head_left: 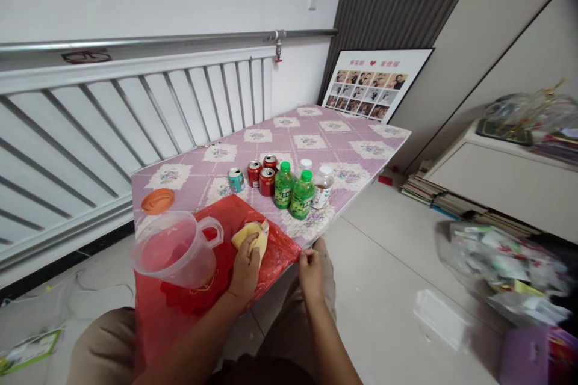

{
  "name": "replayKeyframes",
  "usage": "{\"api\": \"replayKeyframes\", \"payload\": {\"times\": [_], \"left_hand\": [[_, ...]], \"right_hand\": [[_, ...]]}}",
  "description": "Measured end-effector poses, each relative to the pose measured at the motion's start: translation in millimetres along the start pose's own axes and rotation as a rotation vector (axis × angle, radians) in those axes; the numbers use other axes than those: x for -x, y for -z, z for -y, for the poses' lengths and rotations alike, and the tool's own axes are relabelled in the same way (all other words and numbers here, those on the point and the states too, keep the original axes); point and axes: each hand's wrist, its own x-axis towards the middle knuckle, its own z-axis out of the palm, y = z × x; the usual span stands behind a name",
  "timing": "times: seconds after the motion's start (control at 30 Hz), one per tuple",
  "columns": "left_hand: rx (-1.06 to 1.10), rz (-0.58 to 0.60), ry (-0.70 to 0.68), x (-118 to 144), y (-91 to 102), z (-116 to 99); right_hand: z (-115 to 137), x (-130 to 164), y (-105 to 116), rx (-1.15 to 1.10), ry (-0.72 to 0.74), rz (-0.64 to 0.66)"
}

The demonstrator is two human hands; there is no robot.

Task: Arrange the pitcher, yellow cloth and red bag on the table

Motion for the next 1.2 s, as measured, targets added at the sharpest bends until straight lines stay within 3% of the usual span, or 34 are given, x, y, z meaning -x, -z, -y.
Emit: {"api": "replayKeyframes", "payload": {"times": [0.2, 0.3, 0.73, 1.03, 1.2], "left_hand": [[0.014, -0.004, -0.043, 5, -6.0, 11], [0.025, -0.038, -0.085, 7, -7.9, 18], [-0.001, -0.049, -0.231, 16, -13.0, 35], [-0.073, -0.020, -0.322, 22, -18.6, 44], [-0.249, 0.125, -0.441, 25, -21.0, 43]], "right_hand": [[30, -5, 0, 0.223, 0.290, 0.111], [48, -9, -6, 0.359, 0.348, 0.136], [73, -18, -23, 0.755, 0.250, 0.335], [75, -33, -28, 0.757, 0.174, 0.352], [63, -44, -29, 0.675, 0.217, 0.300]]}}
